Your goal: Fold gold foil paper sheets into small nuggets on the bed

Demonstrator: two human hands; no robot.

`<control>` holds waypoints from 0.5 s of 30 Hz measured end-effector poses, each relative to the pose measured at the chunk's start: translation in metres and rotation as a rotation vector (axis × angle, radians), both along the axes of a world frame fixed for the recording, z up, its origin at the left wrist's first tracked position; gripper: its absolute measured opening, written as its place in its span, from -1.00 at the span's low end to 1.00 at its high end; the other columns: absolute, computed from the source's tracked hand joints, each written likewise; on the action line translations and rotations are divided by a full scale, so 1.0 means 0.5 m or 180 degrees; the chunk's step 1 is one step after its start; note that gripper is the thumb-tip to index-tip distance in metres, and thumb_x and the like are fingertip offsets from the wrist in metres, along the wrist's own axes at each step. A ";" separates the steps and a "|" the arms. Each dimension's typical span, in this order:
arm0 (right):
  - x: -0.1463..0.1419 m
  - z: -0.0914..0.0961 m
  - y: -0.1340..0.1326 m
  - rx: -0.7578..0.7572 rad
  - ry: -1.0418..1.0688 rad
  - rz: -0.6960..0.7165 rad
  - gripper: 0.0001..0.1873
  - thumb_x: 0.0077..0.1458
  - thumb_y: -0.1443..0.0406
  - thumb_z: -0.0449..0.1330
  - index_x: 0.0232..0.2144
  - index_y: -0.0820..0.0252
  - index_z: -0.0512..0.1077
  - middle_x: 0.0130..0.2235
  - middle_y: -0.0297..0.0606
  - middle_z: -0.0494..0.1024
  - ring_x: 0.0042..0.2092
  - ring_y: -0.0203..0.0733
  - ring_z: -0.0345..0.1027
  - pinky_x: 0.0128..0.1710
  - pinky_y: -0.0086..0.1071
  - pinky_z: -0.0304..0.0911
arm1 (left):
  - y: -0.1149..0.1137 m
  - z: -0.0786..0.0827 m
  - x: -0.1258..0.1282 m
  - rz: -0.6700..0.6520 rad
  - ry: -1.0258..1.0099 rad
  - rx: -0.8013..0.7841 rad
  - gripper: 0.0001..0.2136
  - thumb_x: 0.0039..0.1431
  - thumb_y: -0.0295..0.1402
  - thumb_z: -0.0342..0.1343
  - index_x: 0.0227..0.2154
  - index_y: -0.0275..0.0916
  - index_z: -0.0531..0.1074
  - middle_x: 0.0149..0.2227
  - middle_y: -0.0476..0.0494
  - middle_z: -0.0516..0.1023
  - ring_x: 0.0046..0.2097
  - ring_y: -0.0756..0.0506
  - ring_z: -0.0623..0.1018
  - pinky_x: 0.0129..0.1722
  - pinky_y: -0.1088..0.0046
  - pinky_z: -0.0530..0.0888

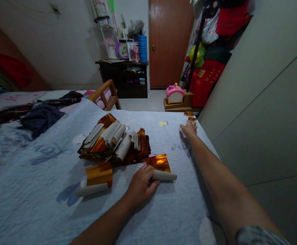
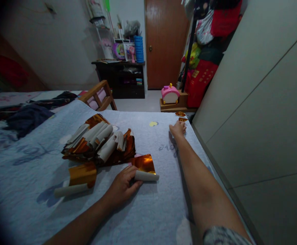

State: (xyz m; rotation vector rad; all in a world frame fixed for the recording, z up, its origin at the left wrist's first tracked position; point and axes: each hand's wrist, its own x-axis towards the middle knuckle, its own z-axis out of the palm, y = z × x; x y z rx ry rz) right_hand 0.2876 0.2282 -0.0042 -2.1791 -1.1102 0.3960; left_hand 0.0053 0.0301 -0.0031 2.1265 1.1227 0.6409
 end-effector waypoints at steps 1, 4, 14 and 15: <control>0.000 -0.001 0.007 -0.0091 -0.0079 -0.0034 -0.56 0.05 0.26 0.22 0.01 0.19 0.42 0.23 0.02 0.23 0.25 0.26 0.11 0.25 0.01 0.04 | 0.000 0.000 0.000 -0.0005 0.0012 -0.0006 -0.95 0.18 -0.44 0.11 -0.34 -0.23 0.46 -0.30 -0.13 0.50 -0.18 -0.18 0.47 -0.08 0.22 0.40; 0.000 -0.004 0.029 -0.0293 -0.0259 -0.0096 -0.55 0.06 0.23 0.22 0.03 0.17 0.41 0.22 0.00 0.24 0.22 0.22 0.15 0.24 -0.02 0.05 | 0.000 -0.001 -0.001 -0.0016 0.0006 -0.0012 -0.93 0.18 -0.45 0.10 -0.31 -0.22 0.47 -0.29 -0.13 0.50 -0.17 -0.17 0.48 -0.01 0.18 0.38; 0.005 -0.019 0.080 -0.0498 -0.0520 -0.0188 -0.46 0.01 0.18 0.26 0.07 0.02 0.36 0.19 -0.07 0.25 0.18 0.19 0.18 0.19 0.03 0.08 | 0.000 0.002 -0.001 0.0007 0.0021 -0.0051 -0.91 0.17 -0.45 0.10 -0.31 -0.17 0.48 -0.29 -0.10 0.51 -0.18 -0.16 0.47 -0.10 0.27 0.38; 0.006 -0.019 0.083 -0.0500 -0.0521 -0.0178 -0.45 0.01 0.18 0.26 0.08 0.03 0.35 0.19 -0.05 0.26 0.18 0.19 0.18 0.19 0.03 0.07 | -0.001 0.002 -0.001 0.0002 0.0018 -0.0050 -0.91 0.17 -0.46 0.10 -0.31 -0.17 0.48 -0.28 -0.10 0.51 -0.17 -0.16 0.47 -0.10 0.27 0.38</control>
